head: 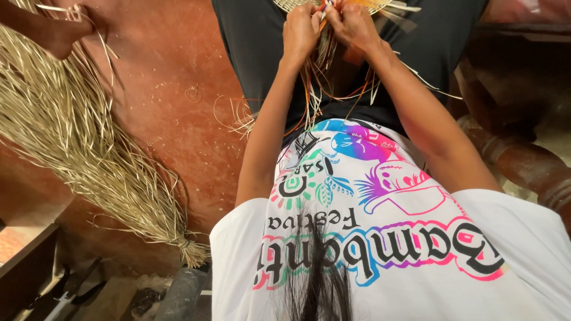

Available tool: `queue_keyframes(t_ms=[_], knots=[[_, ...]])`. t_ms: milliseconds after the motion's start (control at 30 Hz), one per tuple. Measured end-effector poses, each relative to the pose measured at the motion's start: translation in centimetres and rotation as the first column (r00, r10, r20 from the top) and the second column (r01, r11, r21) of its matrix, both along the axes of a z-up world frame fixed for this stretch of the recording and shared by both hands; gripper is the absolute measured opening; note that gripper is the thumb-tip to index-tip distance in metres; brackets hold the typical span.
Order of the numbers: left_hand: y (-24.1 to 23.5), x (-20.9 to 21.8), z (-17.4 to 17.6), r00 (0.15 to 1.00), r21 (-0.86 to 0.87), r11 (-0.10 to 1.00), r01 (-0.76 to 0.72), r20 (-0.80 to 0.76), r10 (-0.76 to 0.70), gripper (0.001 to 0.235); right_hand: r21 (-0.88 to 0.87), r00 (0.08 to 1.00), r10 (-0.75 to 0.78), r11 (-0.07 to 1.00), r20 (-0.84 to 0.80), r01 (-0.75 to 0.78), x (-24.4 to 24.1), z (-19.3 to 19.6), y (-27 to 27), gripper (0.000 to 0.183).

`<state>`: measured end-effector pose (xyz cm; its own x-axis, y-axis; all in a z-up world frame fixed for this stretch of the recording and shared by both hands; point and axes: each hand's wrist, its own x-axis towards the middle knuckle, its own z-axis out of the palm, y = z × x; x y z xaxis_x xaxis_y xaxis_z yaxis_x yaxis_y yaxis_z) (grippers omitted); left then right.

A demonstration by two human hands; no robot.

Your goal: The person sits cross-legged on the floor and weaves a basket using dried natural fibers. They interlace orange and natural-colored strands into the rim of a partially completed basket held in their lap.

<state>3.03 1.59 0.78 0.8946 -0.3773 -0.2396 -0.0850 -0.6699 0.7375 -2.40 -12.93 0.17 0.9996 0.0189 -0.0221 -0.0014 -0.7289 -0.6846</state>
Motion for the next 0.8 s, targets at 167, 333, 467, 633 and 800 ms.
queue_keyframes(t_ms=[167,333,467,633,800], knots=[[0.2,0.5,2.6,0.997,0.095,0.992,0.080,-0.009,-0.079,0.014,0.059,0.999,0.015,0.998,0.041,-0.017,-0.4,0.7,-0.1,0.023],[0.9,1.9,6.6,0.885,-0.152,0.988,-0.022,-0.463,-0.051,0.021,0.118,0.998,0.014,0.993,-0.061,-0.006,-0.2,3.2,0.1,0.020],[1.0,2.6,8.9,0.610,-0.340,0.906,-0.252,-0.783,-0.124,0.020,0.047,0.990,-0.003,0.999,-0.141,0.010,-0.2,2.1,0.2,0.023],[1.5,2.7,9.6,0.498,-0.353,0.895,-0.272,-0.848,-0.183,0.022,0.005,0.999,-0.040,0.999,-0.015,0.040,-0.3,0.9,0.7,0.014],[3.4,3.1,8.8,0.707,-0.165,0.972,0.170,-0.667,-0.237,0.019,0.409,0.970,-0.054,0.900,-0.235,0.149,0.7,2.7,0.1,0.036]])
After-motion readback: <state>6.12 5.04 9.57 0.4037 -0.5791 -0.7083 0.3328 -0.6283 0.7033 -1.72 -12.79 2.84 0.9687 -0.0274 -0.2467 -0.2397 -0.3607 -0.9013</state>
